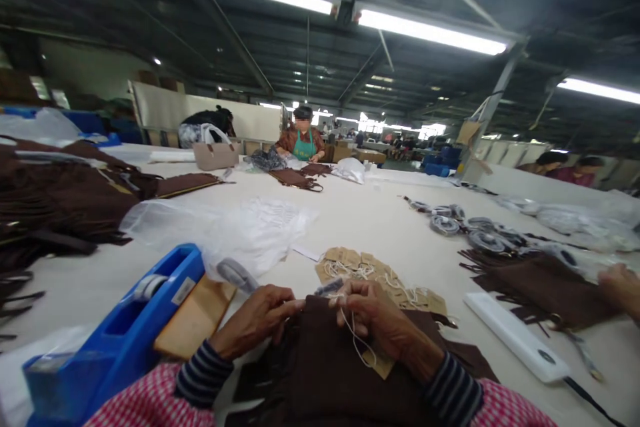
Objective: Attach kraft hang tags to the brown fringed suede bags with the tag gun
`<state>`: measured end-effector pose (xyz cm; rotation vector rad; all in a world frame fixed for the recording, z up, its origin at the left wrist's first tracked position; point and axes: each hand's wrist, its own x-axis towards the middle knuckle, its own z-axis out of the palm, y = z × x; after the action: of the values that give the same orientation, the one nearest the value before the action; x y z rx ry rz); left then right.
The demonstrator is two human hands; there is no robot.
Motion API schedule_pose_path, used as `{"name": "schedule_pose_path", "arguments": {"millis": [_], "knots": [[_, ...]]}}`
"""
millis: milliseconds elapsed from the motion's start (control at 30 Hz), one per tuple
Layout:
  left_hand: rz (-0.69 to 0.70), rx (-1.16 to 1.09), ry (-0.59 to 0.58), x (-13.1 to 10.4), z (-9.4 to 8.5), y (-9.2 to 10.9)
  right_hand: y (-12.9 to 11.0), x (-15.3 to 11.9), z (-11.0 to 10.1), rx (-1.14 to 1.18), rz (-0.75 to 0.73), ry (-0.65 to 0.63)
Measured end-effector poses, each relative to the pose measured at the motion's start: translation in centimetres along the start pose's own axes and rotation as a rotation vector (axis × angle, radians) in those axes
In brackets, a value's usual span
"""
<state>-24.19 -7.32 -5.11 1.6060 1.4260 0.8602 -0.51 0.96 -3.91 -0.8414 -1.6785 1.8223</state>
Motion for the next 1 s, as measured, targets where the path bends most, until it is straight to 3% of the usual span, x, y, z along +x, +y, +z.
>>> {"name": "schedule_pose_path", "arguments": {"millis": [67,267,400,567,700,800,1000], "knots": [[0.039,-0.032,0.074,-0.1,0.1,0.6,-0.4,-0.1,0.5,-0.106,-0.012,-0.038],[0.017,-0.397,-0.101,0.3,1.6,0.4,-1.7,-0.1,2.4,-0.533,-0.246,-0.097],[0.007,-0.456,-0.056,0.3,1.9,-0.3,-2.0,-0.1,2.9,-0.729,-0.299,-0.079],[0.0,-0.488,-0.025,0.3,1.2,-0.3,-1.7,0.0,2.5,-0.739,-0.281,-0.133],[-0.052,-0.52,-0.091,0.5,1.2,-0.3,-0.9,0.7,2.4,-0.783,-0.288,-0.116],[-0.02,-0.482,-0.052,0.4,1.4,-0.3,-0.7,0.8,2.7,-0.818,-0.287,-0.096],[0.0,-0.42,0.008,0.3,1.1,-0.3,-1.1,0.2,3.3,-0.635,-0.308,-0.126]]}}
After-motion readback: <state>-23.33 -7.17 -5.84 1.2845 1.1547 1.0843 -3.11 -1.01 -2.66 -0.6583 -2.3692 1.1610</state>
